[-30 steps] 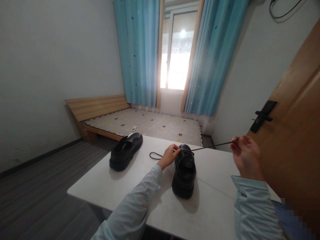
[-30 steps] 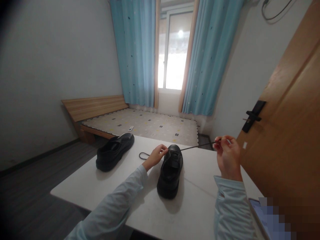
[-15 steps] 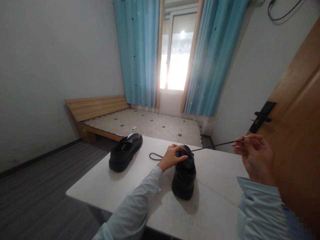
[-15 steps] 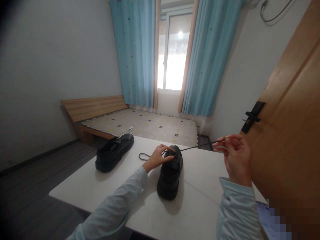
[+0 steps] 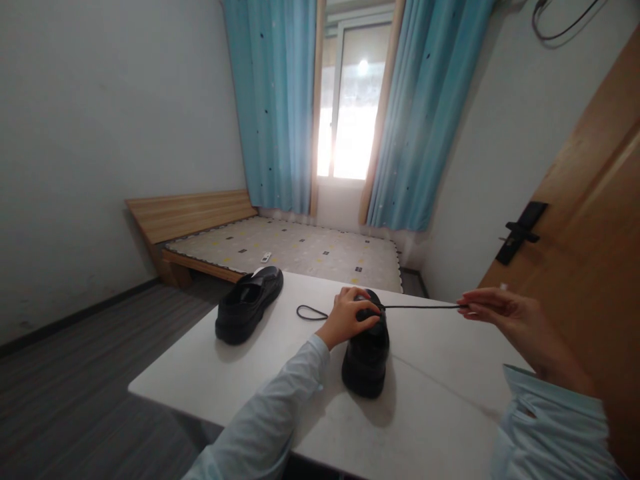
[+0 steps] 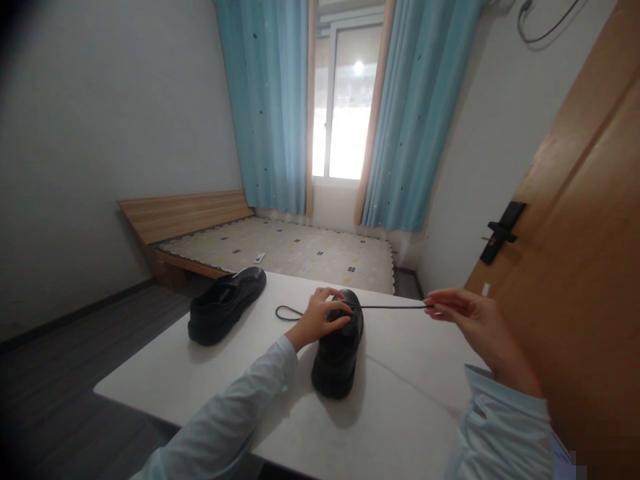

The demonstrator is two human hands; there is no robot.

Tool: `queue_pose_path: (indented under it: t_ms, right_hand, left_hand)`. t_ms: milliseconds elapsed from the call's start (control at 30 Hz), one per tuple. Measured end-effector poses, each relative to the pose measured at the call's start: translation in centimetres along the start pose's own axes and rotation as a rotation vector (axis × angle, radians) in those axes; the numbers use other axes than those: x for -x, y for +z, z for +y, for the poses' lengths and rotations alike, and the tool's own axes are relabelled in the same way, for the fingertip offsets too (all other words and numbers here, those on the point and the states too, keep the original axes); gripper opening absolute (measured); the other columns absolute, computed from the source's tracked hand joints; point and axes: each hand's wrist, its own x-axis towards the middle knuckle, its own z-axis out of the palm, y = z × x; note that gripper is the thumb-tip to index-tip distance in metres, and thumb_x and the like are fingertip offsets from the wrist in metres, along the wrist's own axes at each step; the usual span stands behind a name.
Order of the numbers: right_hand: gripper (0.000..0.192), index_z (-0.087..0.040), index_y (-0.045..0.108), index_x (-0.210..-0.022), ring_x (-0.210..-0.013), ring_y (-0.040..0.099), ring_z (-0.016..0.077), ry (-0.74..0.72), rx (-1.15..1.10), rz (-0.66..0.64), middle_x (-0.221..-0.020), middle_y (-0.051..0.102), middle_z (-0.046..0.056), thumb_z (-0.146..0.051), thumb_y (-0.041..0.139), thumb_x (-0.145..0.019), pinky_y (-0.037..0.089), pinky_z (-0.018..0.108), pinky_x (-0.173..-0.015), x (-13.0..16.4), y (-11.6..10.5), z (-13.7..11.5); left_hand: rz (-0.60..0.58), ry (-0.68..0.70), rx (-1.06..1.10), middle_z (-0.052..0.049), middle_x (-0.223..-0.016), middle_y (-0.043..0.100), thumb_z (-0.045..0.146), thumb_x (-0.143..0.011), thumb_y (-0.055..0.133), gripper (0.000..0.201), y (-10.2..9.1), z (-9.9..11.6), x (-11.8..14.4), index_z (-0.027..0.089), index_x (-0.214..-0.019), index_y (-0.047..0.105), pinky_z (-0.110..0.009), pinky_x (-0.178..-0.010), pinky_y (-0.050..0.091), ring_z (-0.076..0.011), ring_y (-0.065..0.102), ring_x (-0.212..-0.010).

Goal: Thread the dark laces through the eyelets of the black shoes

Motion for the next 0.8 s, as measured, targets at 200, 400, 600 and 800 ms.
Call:
queue_pose_path:
  t_ms: [200, 400, 600, 800]
  right_hand:
    - [0.023, -0.017, 0.070, -0.083, -0.066, 0.068, 0.0246, 0.013, 0.435, -0.133, -0.066, 0.071, 0.008, -0.021, 0.060, -0.063, 0.050, 0.032, -0.061, -0.6, -0.4, 2.8]
    - [0.013, -0.019, 0.065, -0.052, -0.054, 0.061, 0.0187, -0.030, 0.778, -0.180, -0.058, 0.065, 0.006, -0.012, 0.055, -0.057, 0.043, 0.028, -0.053, -0.8, 0.4, 4.5]
    - [0.014, -0.020, 0.067, -0.068, -0.063, 0.059, 0.0190, -0.067, 0.354, -0.062, -0.067, 0.066, 0.005, -0.033, 0.065, -0.065, 0.045, 0.030, -0.061, -1.3, 2.6, 2.1]
    - [0.034, -0.020, 0.064, -0.072, -0.065, 0.058, 0.0139, 0.166, -0.514, 0.159, -0.069, 0.064, -0.001, -0.039, 0.081, -0.049, 0.050, 0.030, -0.066, -1.2, 7.7, 0.8]
  left_hand:
    - [0.008, 0.039, -0.062, -0.004, -0.114, 0.053, 0.036, -0.075, 0.065, 0.022, 0.2, 0.0, 0.0, 0.029, -0.096, 0.069, -0.039, -0.096, 0.034, -0.0232, 0.042, -0.109]
    - [-0.064, 0.144, -0.146, -0.003, -0.115, 0.053, 0.034, -0.081, 0.059, 0.026, -0.1, 0.0, -0.2, 0.038, -0.106, 0.064, -0.039, -0.091, 0.034, -0.0226, 0.041, -0.108]
    - [-0.088, 0.106, -0.101, -0.001, -0.098, 0.062, 0.030, -0.073, 0.068, 0.027, 0.1, 0.1, -0.4, 0.031, -0.100, 0.066, -0.037, -0.089, 0.035, -0.0219, 0.044, -0.102]
    - [-0.082, 0.096, -0.060, 0.001, -0.097, 0.064, 0.026, -0.072, 0.068, 0.029, 0.3, 0.3, -0.4, 0.030, -0.101, 0.064, -0.037, -0.090, 0.034, -0.0217, 0.045, -0.102]
